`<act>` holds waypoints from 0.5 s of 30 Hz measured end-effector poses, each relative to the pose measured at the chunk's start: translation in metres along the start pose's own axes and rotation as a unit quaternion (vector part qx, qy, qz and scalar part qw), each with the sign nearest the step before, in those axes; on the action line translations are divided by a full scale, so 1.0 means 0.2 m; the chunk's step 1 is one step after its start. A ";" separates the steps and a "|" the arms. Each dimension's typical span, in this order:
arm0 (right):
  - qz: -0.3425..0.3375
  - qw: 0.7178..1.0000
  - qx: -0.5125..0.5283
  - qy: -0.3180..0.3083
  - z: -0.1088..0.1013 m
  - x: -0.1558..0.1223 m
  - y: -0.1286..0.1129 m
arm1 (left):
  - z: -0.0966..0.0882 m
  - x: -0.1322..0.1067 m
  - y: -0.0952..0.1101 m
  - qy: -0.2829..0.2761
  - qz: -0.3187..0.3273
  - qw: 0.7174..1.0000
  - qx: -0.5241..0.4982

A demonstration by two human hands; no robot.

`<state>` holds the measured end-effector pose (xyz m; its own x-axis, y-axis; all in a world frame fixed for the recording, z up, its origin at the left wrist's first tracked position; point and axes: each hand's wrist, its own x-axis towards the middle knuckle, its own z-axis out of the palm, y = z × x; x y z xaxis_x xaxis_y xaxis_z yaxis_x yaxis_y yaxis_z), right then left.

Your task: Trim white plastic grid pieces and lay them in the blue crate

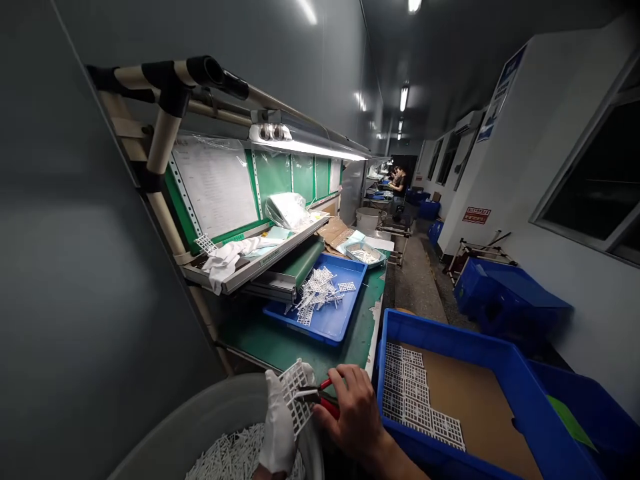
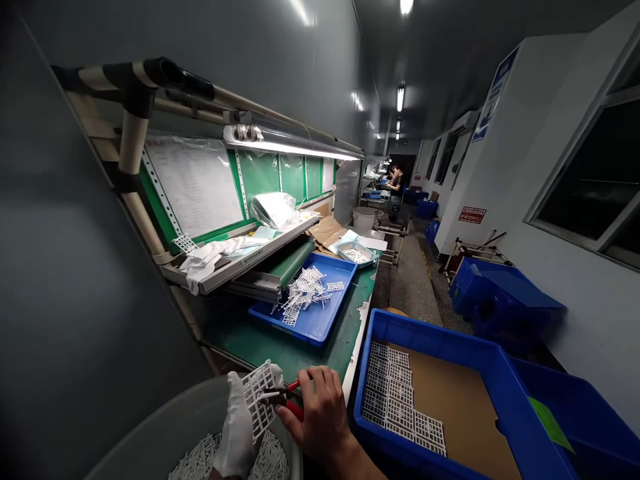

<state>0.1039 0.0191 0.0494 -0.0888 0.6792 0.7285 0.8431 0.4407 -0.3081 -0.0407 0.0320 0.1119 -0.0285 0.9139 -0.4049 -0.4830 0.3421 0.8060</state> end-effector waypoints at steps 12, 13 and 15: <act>-0.445 0.894 -0.039 0.031 -0.24 0.35 0.10 | -0.15 -0.18 0.03 -0.108 -0.165 0.974 0.109; -0.465 0.885 -0.035 0.024 -0.24 0.38 0.09 | -0.15 -0.17 0.03 -0.112 -0.166 0.975 0.099; -0.495 0.869 -0.028 0.004 -0.26 0.43 0.06 | -0.16 -0.16 0.03 -0.117 -0.171 0.975 0.075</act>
<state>0.1343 0.0535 0.1398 -0.7807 -0.0206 0.6245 0.3805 0.7771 0.5013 -0.0696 -0.0017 0.1157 0.3206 0.7595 -0.5660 -0.2952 0.6479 0.7022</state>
